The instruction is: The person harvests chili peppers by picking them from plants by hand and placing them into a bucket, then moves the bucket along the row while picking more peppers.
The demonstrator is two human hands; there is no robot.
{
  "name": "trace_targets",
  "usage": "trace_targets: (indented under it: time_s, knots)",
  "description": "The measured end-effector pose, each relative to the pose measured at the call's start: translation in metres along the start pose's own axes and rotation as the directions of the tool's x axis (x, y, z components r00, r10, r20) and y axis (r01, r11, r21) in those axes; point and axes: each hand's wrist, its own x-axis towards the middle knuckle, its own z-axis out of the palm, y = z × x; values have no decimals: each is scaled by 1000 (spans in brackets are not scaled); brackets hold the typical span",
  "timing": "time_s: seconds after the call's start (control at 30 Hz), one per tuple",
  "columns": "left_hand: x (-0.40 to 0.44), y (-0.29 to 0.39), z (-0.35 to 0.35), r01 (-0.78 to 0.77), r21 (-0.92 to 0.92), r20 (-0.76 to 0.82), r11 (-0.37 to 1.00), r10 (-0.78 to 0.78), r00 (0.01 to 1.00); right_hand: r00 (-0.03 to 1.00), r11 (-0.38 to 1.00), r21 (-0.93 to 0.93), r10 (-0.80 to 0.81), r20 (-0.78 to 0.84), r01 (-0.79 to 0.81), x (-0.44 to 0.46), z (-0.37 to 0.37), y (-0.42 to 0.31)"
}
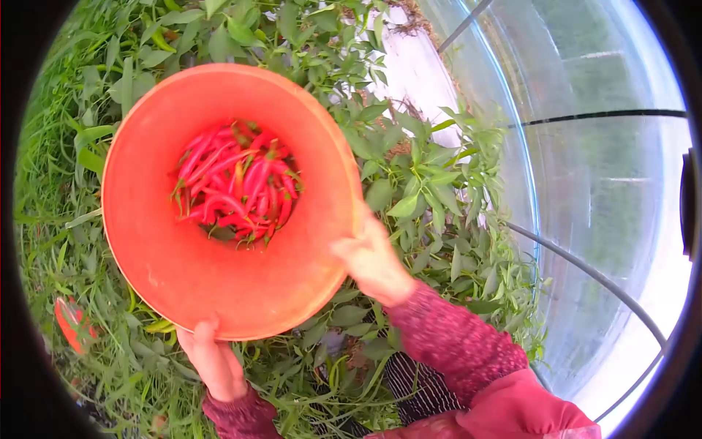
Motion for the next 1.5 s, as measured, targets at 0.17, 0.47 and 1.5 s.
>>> trace_targets:
  time_s: [0.17,0.47,1.5]
  knots:
    - [-23,73,96,-204,88,231,975,179,956,986,993,23,-113,-124,116,-25,-41,-91]
    - [90,1,93,-183,276,519,944,14,855,854,943,-27,-312,-416,331,37,-148,-149]
    - [54,-20,46,-497,863,387,-93,-513,766,534,979,180,104,-839,91,148,-398,52]
